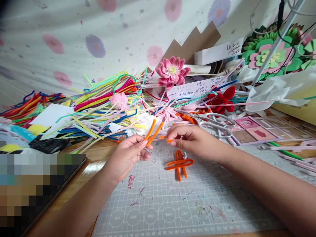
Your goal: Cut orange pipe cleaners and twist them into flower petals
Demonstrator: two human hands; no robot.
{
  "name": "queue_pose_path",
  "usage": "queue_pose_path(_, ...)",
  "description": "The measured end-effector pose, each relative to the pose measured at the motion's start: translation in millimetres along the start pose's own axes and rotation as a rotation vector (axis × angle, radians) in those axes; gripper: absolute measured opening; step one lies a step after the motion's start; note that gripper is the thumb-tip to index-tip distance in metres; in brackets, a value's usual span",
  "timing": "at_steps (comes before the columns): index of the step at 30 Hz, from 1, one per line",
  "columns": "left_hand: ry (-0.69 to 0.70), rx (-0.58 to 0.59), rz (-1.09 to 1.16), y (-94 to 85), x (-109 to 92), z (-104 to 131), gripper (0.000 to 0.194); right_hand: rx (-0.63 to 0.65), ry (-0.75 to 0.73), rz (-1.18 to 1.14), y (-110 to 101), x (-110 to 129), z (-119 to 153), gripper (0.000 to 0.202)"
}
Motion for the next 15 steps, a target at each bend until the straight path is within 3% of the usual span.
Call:
queue_pose_path(6, -0.04, -0.008, 0.128, 3.8, 3.9, 4.5, 0.016, -0.084, -0.095, 0.057, -4.7, 12.6, 2.4, 0.012)
queue_pose_path(11, 0.026, 0.003, 0.145, 11.3, -3.1, 10.9, 0.013, -0.032, 0.065, -0.17, 9.0, -0.4, 7.4, 0.019)
queue_pose_path(15, 0.013, -0.015, 0.165, 13.9, 2.8, 11.2, 0.012, -0.001, 0.186, -0.388, 24.9, -7.1, 9.6, 0.022)
Point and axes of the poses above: each hand's wrist, its own z-axis away from the middle knuckle, its own y-axis out of the palm, x = y × z, the point moved 9 cm from there along -z, towards the middle knuckle, and after that the axes turned 4 degrees about z, right-handed, at the moved point
